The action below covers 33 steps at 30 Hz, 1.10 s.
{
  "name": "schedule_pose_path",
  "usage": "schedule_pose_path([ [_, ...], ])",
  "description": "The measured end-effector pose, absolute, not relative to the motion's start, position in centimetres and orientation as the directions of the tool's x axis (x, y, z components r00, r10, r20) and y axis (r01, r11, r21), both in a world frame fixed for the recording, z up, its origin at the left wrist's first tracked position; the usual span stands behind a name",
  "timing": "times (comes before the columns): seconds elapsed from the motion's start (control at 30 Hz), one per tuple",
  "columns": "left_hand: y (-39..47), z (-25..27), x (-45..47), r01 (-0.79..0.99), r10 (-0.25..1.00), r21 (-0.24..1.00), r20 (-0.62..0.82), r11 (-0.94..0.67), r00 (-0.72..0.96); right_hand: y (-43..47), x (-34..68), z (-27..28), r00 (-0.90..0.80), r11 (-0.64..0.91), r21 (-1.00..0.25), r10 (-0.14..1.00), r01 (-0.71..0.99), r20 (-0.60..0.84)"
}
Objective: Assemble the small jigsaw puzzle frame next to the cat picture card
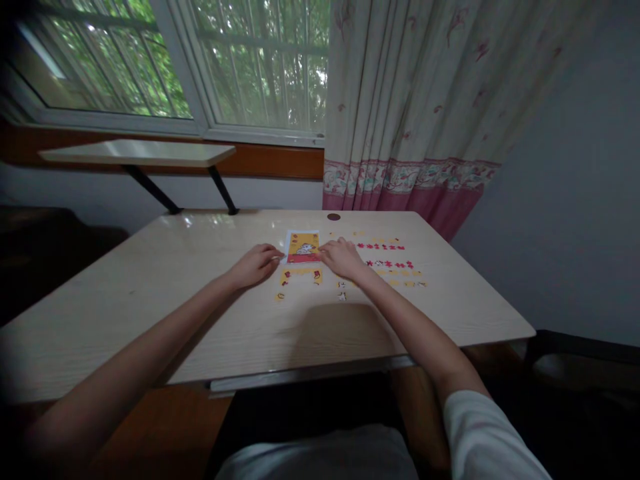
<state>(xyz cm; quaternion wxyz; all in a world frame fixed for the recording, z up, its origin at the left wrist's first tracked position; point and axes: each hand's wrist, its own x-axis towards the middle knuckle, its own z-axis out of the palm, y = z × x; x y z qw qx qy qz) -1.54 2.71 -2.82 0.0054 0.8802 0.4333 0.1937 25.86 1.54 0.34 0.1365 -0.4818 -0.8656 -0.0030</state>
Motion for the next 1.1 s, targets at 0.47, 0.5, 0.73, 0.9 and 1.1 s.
schedule_pose_path([
  [0.47,5.5,-3.5,0.9,0.894,0.877,0.063,0.238,-0.443,0.418,2.3,25.8,-0.8,-0.585,0.594,-0.066,0.803,0.802,0.119],
  [0.5,5.5,-3.6,0.9,0.895,0.877,0.062,0.237,-0.443,0.418,2.3,25.9,-0.9,-0.585,0.596,-0.074,0.801,0.8,0.128],
  [0.73,5.2,-3.6,1.0,0.92,0.905,0.06,0.217,-0.387,0.366,2.3,25.7,-1.3,-0.561,0.576,-0.116,0.816,0.809,0.138],
  [0.9,4.9,-3.4,1.3,0.944,0.931,0.053,0.189,-0.327,0.312,2.0,25.5,-1.2,-0.535,0.55,-0.135,0.834,0.824,0.135],
  [1.1,4.7,-3.1,1.3,0.946,0.938,0.054,0.161,-0.319,0.307,1.8,25.4,-1.1,-0.515,0.531,-0.125,0.846,0.838,0.137],
])
